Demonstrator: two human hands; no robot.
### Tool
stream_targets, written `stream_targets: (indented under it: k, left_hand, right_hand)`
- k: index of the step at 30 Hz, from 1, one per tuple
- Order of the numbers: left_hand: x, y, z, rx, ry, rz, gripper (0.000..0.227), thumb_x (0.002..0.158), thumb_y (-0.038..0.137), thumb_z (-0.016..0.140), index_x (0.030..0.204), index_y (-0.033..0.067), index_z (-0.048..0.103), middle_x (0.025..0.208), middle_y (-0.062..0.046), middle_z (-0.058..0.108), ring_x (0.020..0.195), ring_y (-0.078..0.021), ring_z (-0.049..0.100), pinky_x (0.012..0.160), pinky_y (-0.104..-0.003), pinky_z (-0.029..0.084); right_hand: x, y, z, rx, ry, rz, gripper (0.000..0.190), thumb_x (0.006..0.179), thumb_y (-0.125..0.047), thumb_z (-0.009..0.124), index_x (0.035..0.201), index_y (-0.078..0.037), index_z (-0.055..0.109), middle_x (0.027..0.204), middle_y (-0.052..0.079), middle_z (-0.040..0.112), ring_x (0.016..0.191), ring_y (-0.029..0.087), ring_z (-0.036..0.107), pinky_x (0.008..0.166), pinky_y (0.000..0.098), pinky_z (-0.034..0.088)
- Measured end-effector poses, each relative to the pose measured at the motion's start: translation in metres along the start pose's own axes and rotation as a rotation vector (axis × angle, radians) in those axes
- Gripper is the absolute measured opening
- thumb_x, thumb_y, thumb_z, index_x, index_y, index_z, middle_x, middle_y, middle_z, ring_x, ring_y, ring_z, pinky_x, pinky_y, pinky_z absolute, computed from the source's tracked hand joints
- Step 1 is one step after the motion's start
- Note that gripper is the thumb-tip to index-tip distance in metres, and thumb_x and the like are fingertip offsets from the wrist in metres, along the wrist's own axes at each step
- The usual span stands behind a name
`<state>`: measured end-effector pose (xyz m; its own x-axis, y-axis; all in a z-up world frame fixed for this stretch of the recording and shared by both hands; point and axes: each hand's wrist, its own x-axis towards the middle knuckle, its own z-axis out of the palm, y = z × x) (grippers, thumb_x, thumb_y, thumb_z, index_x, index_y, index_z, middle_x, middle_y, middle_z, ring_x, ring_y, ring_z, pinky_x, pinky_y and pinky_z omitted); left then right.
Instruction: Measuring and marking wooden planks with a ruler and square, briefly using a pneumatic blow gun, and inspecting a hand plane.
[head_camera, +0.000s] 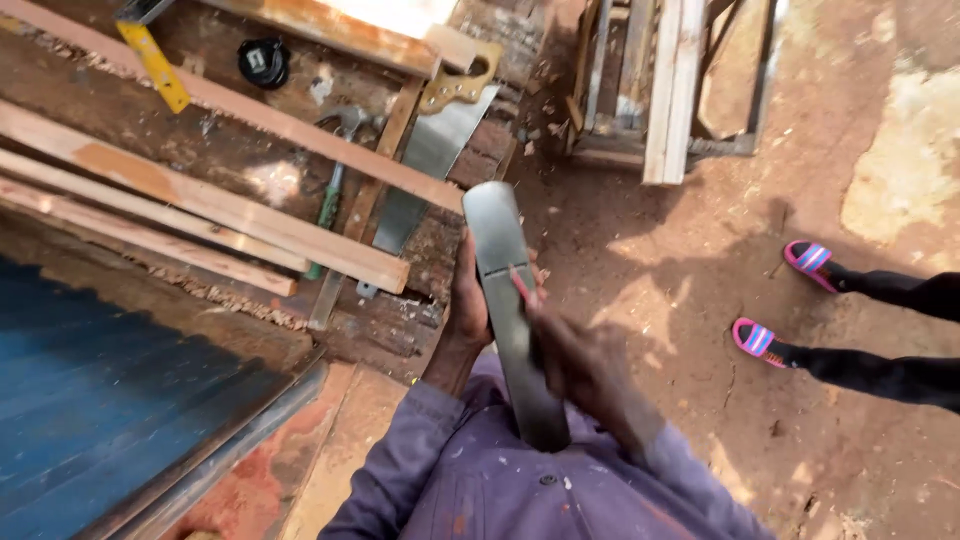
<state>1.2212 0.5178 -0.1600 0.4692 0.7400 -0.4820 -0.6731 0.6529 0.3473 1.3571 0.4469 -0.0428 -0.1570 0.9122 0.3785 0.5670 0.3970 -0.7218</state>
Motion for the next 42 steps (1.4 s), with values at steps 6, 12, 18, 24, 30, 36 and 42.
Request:
stream_targets:
  k: [6, 12, 18, 24, 30, 36, 42]
  left_hand:
    - [-0.004, 0.019, -0.003, 0.025, 0.005, -0.005, 0.101, 0.088, 0.09, 0.034, 0.111, -0.0009, 0.072, 0.087, -0.024, 0.075, 0.075, -0.0356, 0.077, 0.071, -0.043, 0.065]
    - [-0.008, 0.017, 0.007, 0.023, 0.056, -0.048, 0.101, 0.084, 0.091, 0.042, 0.11, -0.002, 0.071, 0.084, -0.027, 0.073, 0.072, -0.0365, 0.075, 0.061, -0.046, 0.065]
    - [-0.019, 0.022, 0.026, 0.021, 0.074, -0.064, 0.098, 0.084, 0.089, 0.046, 0.107, -0.0031, 0.071, 0.082, -0.027, 0.071, 0.07, -0.0373, 0.074, 0.059, -0.046, 0.065]
    - [-0.02, 0.014, 0.032, 0.071, 0.058, 0.044, 0.081, 0.092, 0.077, 0.051, 0.106, -0.0002, 0.072, 0.089, -0.023, 0.075, 0.074, -0.0327, 0.075, 0.062, -0.042, 0.064]
    - [-0.018, 0.012, 0.028, 0.001, 0.084, 0.01, 0.081, 0.091, 0.078, 0.052, 0.104, 0.0003, 0.073, 0.088, -0.022, 0.075, 0.072, -0.0326, 0.075, 0.063, -0.043, 0.065]
    - [-0.014, 0.017, 0.015, 0.08, 0.049, -0.048, 0.096, 0.085, 0.091, 0.043, 0.105, 0.0017, 0.074, 0.082, -0.025, 0.074, 0.071, -0.0339, 0.076, 0.062, -0.041, 0.064]
    - [-0.009, 0.014, 0.026, 0.011, 0.071, 0.008, 0.078, 0.092, 0.076, 0.053, 0.109, 0.0033, 0.076, 0.093, -0.018, 0.078, 0.078, -0.0271, 0.078, 0.072, -0.036, 0.065]
  right_hand:
    - [-0.022, -0.003, 0.012, 0.12, 0.043, 0.284, 0.023, 0.086, -0.003, 0.071, 0.103, -0.012, 0.084, 0.061, 0.013, 0.069, 0.055, 0.038, 0.071, 0.045, 0.0396, 0.052]
    - [-0.026, 0.005, 0.022, 0.32, 0.122, 0.4, 0.022, 0.086, 0.001, 0.076, 0.108, -0.003, 0.081, 0.048, 0.009, 0.067, 0.042, 0.021, 0.068, 0.044, 0.0298, 0.052]
    - [-0.013, -0.007, 0.018, 0.216, 0.13, 0.36, 0.023, 0.09, 0.001, 0.07, 0.109, -0.005, 0.081, 0.044, 0.011, 0.061, 0.039, 0.022, 0.065, 0.041, 0.031, 0.05]
    - [-0.013, -0.014, 0.01, 0.006, 0.142, 0.2, 0.023, 0.089, 0.002, 0.072, 0.107, -0.009, 0.082, 0.054, 0.022, 0.063, 0.049, 0.042, 0.067, 0.04, 0.0363, 0.047]
    - [0.0, -0.011, 0.012, -0.062, 0.109, 0.158, 0.031, 0.088, -0.005, 0.069, 0.113, -0.016, 0.081, 0.058, 0.023, 0.062, 0.049, 0.043, 0.062, 0.037, 0.0332, 0.028]
    - [-0.016, -0.028, 0.009, 0.032, 0.146, 0.194, 0.021, 0.084, 0.0, 0.069, 0.095, -0.012, 0.083, 0.048, 0.013, 0.062, 0.034, 0.029, 0.061, 0.035, 0.0265, 0.043]
    - [0.009, -0.005, 0.013, -0.041, 0.203, 0.089, 0.022, 0.091, 0.001, 0.065, 0.103, -0.011, 0.079, 0.054, 0.016, 0.061, 0.042, 0.035, 0.063, 0.038, 0.0274, 0.046]
